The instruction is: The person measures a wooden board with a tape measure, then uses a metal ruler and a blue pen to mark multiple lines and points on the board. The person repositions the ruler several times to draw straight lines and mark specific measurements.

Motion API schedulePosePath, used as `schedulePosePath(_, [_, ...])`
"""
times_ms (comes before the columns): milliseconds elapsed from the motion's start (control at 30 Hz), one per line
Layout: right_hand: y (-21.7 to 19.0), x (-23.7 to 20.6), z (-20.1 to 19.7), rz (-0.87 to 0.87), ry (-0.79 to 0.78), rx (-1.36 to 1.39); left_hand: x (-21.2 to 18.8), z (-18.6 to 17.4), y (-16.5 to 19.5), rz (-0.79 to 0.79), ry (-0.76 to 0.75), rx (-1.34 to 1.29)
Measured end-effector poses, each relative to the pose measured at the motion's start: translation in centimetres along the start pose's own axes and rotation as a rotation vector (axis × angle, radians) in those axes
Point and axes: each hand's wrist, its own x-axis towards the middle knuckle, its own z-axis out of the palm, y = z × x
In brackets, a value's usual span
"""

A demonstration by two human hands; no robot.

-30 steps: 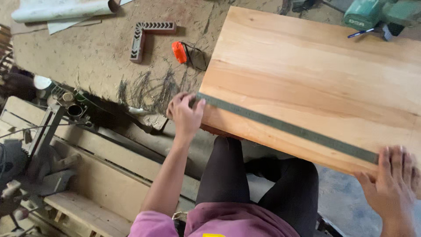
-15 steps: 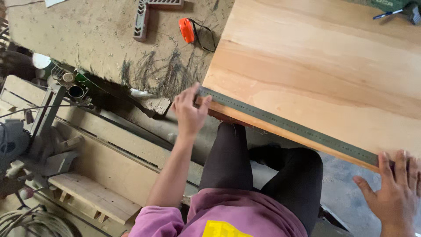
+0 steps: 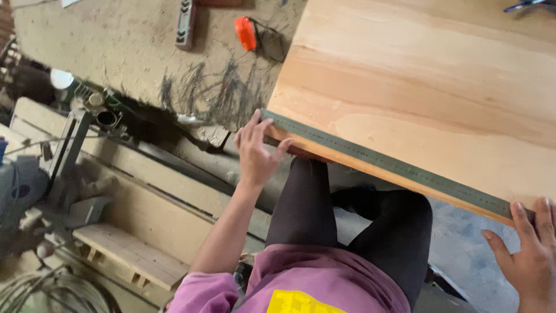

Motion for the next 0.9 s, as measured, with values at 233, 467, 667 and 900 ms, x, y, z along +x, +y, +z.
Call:
schedulePosePath(233, [-0.7,-0.8,-2.8,0.044,-0.054,-0.304,-2.0,0.3,1.9,-0.31,0.15,-0.444])
schedulePosePath(467, [-5.3,2.3,-6.2,-0.035,-0.257,-0.961,-3.5,1.0,1.8,-0.309,0.177,-0.488])
schedulePosePath(667, [-6.2,3.0,-6.7,0.029,-0.103,-0.513,-2.8,2.1,2.2,-0.541,0.275,-0.69])
schedulePosePath(900, [-4.3,0.8,-4.9,0.063,-0.079,-0.499,-2.6,1.4,2.3,-0.402,0.267,-0.593])
